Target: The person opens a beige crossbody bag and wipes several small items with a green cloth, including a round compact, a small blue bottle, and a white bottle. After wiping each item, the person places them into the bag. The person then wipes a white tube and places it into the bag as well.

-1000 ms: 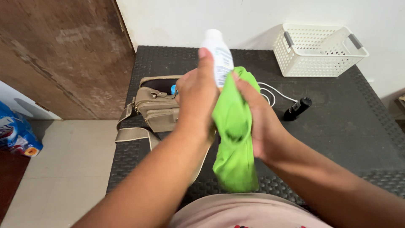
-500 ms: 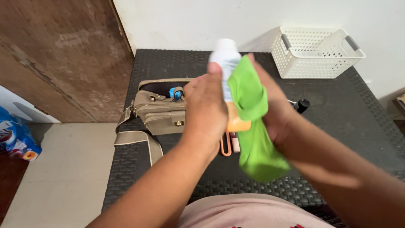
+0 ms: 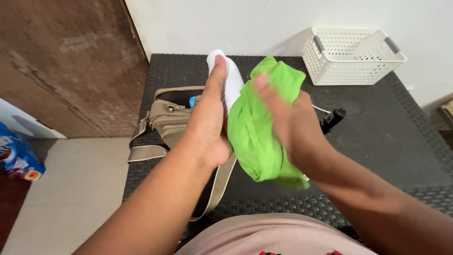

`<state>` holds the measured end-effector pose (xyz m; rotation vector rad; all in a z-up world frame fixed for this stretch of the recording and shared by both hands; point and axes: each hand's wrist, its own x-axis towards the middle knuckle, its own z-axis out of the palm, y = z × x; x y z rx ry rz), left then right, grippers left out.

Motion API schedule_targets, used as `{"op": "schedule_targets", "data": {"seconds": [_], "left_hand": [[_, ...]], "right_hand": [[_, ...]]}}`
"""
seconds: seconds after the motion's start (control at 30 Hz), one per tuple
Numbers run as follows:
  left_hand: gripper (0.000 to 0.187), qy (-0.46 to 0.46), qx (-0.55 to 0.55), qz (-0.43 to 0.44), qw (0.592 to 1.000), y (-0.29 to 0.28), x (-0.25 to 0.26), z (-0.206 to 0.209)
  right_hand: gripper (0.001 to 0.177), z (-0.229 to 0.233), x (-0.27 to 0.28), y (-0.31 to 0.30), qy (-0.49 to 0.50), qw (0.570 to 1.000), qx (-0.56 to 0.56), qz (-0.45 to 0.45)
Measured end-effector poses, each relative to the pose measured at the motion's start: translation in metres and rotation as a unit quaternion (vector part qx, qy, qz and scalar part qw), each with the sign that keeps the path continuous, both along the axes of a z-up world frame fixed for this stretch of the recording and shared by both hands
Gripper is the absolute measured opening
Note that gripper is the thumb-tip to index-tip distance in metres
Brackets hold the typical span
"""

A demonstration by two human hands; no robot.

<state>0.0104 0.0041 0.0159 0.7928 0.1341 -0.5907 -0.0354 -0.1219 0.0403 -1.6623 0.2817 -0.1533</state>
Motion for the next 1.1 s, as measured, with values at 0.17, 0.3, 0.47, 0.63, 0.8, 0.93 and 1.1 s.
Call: {"op": "schedule_targets", "data": {"seconds": [0.17,0.3,0.47,0.63,0.8,0.93,1.1], "left_hand": [[0.069,-0.119,0.014,-0.069,0.990,0.010,-0.009,-0.006],[0.059,-0.293,0.349,-0.052,0.889,0.004,-0.030,-0.005],[0.057,-0.272,0.449,-0.101,0.845,0.011,-0.039,0.001],[0.060,-0.288,0.292,-0.009,0.912,0.002,-0.043,-0.003],[0.084,-0.146,0.233,0.082,0.958,-0.004,-0.025,-0.007],[0.093,-0.113,0.023,0.047,0.992,0.015,-0.009,-0.012],[0.071,-0.037,-0.067,0.012,0.997,0.005,-0.023,-0.015]], "right_hand": [[0.047,0.015,0.016,-0.011,-0.007,0.954,0.298,-0.003],[0.033,0.012,0.021,-0.017,0.023,0.968,0.234,0.090],[0.033,0.006,0.016,-0.013,-0.040,0.997,-0.065,0.004],[0.042,0.016,0.018,-0.001,0.059,0.978,0.195,-0.051],[0.068,0.000,-0.007,0.021,-0.007,0.982,0.174,0.076],[0.059,-0.029,-0.032,0.027,-0.212,0.957,-0.130,0.149],[0.049,-0.021,0.017,0.013,-0.221,0.958,-0.165,0.074]]}}
